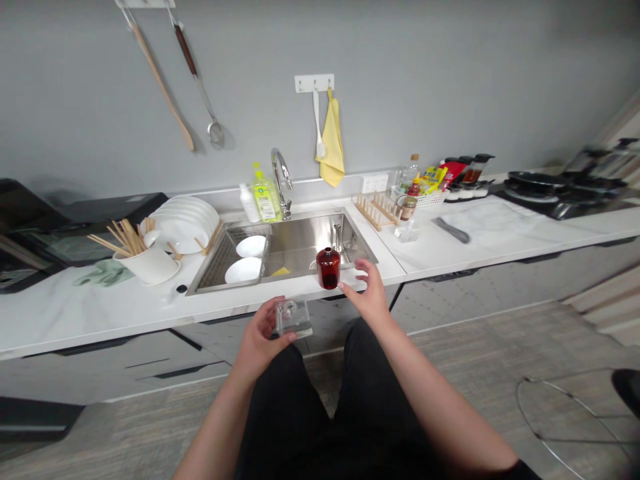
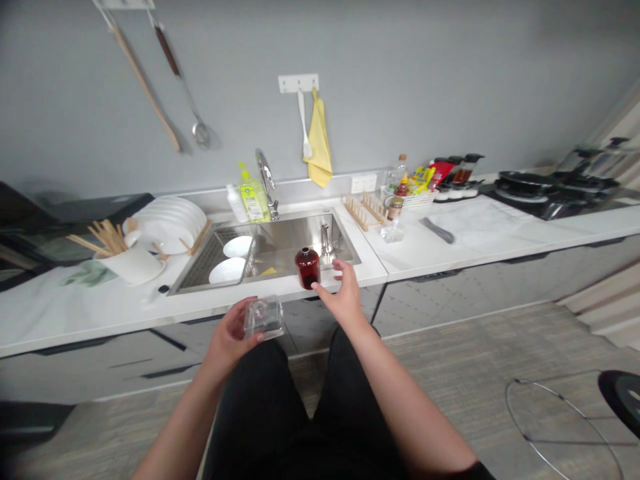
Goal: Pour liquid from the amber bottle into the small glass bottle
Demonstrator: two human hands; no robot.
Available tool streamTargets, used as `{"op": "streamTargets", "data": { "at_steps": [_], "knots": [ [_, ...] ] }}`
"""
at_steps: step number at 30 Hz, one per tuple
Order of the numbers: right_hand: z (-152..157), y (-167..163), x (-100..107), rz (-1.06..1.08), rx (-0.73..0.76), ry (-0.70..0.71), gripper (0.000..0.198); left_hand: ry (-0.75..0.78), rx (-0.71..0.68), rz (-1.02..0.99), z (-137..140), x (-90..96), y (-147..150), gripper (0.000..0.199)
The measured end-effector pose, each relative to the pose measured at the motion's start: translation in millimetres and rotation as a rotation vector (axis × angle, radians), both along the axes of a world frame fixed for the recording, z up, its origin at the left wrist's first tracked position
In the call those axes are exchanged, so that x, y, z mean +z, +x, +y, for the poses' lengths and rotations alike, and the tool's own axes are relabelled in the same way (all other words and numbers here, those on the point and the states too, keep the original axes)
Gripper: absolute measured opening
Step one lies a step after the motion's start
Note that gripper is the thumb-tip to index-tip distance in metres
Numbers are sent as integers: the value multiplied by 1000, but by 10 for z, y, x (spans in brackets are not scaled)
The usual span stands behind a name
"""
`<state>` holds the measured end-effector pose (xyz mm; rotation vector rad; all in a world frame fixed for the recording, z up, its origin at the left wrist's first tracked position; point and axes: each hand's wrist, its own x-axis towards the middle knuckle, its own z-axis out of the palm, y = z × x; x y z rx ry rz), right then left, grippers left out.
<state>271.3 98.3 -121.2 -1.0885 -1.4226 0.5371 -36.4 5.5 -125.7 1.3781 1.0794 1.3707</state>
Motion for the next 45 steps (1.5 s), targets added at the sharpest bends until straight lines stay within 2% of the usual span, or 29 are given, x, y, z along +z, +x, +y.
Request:
{"op": "streamTargets", "data": {
  "at_steps": [4,9,11,16,21,25,28,33,38,41,45],
  "knots": [
    [353,-73,-38,-72,23,-20,126,-14,30,-11,61,-42,-105,90],
    [640,-311,-102,-66,123,-106,145,-14,54,-16,183,-141,-136,93],
    [681,-386,-105,-64,128,-138,140,-10,65,-30,255,-155,-148,93],
    [732,-421,-42,-102,79,-180,103,30,75,-36,536,-83,-213,84],
    [1051,-288,202,-155,88,-127,105,99,61,-28,1076,128,-262,83],
    [1504,-162,428,-249,170,-127,107,152,43,-54,1647,310,-256,79],
    [1861,-116,487,-286,232,-145,106,143,25,-89,2088,393,-244,79],
    [2460,-175,385,-169,440,-174,97,112,-17,-93,2817,424,-258,84],
    [2915,-331,172,-88,472,-248,94,61,-15,-76,3429,328,-296,86],
    [3027,-377,-6,-80,451,-261,97,47,-18,-69,3650,185,-305,84],
    [3089,-344,-193,-151,454,-253,96,28,-29,-68,3779,-22,-329,88]
  ]
}}
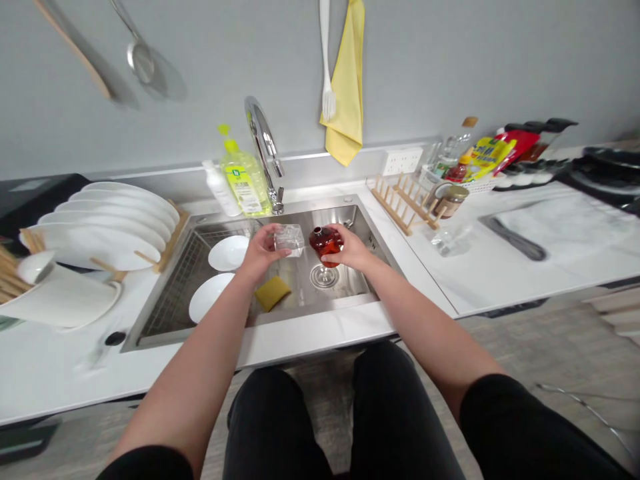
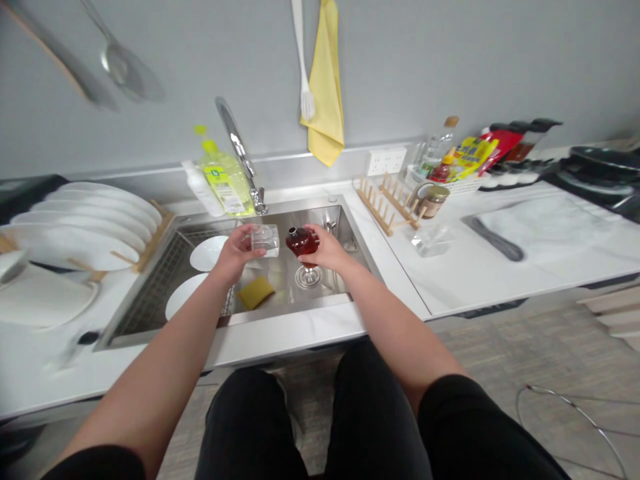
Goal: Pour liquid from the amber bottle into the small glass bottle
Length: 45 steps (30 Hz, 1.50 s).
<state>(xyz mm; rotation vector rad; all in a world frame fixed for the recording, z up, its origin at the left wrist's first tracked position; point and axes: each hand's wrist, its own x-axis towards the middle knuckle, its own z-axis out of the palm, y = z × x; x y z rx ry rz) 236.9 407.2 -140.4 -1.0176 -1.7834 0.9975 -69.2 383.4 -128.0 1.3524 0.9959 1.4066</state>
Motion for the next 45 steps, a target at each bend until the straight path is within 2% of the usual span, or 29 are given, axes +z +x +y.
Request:
{"op": "streamTargets", "data": {
  "at_steps": [3,7,15,32,37,45],
  "knots": [
    [45,35,-44,-16,24,14,93,-19,-25,26,26,-75,-36,93],
    [71,49,-37,-28,56,8,94,-10,-27,-1,28,-74,-80,98],
    [73,52,-69,-90,76,119,89,11,-54,58,3,-60,-83,82],
    [91,44,-129,-139,157,113,90,56,-44,71,15,-112,-54,81],
    [97,29,-145,-102,190,74,90,48,-75,61,28,-127,-65,84],
    [104,22,-141,-128,193,88,90,51,-110,64,53,-162,-97,85]
  ]
}}
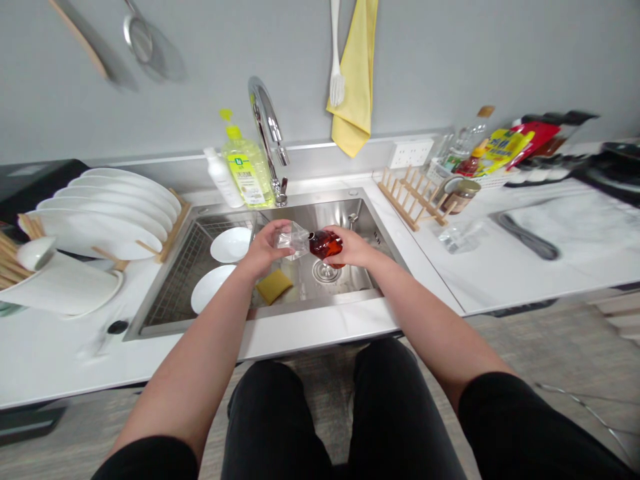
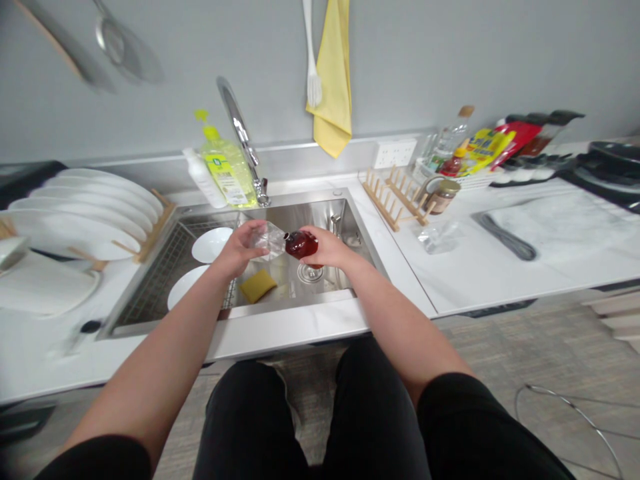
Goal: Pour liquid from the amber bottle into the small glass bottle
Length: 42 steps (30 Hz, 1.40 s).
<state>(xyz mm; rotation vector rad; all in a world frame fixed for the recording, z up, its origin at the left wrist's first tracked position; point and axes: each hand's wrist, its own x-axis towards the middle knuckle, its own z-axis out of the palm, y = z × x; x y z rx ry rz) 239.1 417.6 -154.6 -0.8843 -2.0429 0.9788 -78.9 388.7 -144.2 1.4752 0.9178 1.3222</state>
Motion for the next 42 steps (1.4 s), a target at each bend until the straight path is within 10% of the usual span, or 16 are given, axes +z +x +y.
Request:
{"op": "streamTargets", "data": {
  "at_steps": [42],
  "knots": [
    [-28,1,54,-43,-26,32,88,-37,30,-13,-55,81,50,95]
  ]
}}
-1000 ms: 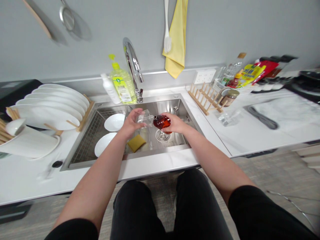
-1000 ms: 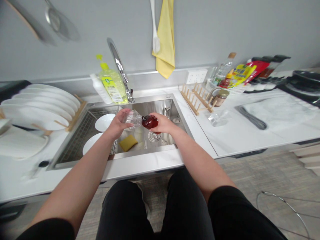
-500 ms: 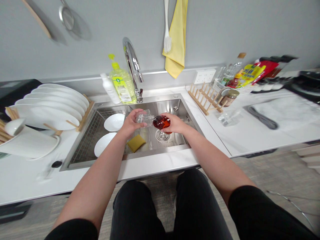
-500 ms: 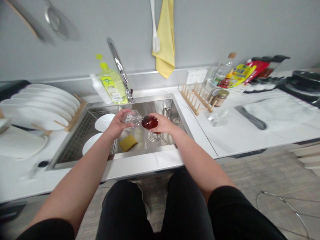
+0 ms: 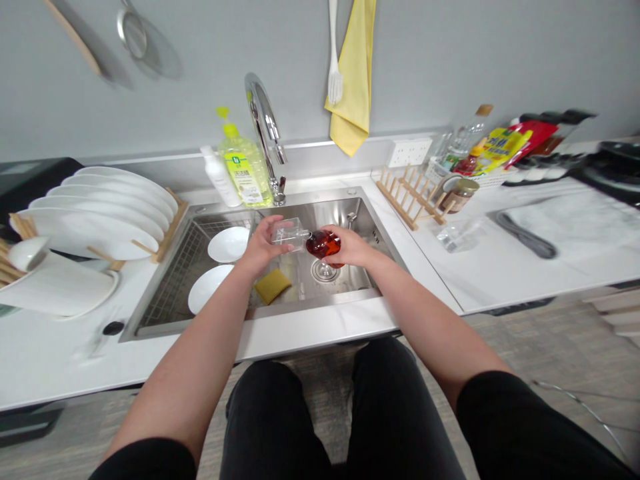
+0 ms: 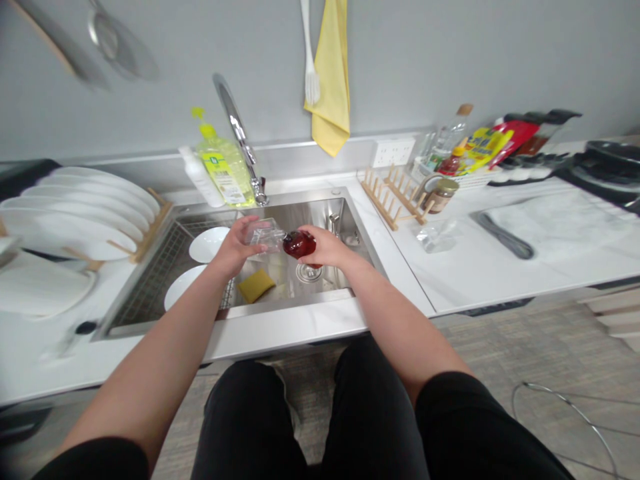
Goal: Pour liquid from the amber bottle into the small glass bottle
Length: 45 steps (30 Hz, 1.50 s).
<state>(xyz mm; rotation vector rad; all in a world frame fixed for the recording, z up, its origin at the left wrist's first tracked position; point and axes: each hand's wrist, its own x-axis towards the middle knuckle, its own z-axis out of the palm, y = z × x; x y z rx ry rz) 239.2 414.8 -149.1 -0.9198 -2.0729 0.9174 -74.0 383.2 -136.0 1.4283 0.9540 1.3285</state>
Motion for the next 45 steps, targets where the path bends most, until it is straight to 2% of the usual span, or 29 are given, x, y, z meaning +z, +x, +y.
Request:
{"op": "streamTargets", "data": {
  "at_steps": [4,10,14,24,31,45],
  "knots": [
    [-5,2,25,-32,-21,17,88,8,15,27,2,0,-4,86],
    [-1,-6,29,-46,-19,21,96,19,27,36,6,-6,-9,95],
    [5,-17,29,-69,-11,43,91,8,36,21,9,-13,-7,100],
    [6,-17,31,-91,-7,39,88,46,21,48,-8,-4,-6,98],
    [16,-13,2,-96,-7,44,87,25,37,49,-5,7,-1,105],
    [2,-20,15,-130,-16,49,88,82,23,122,47,-66,-41,108]
  ]
}}
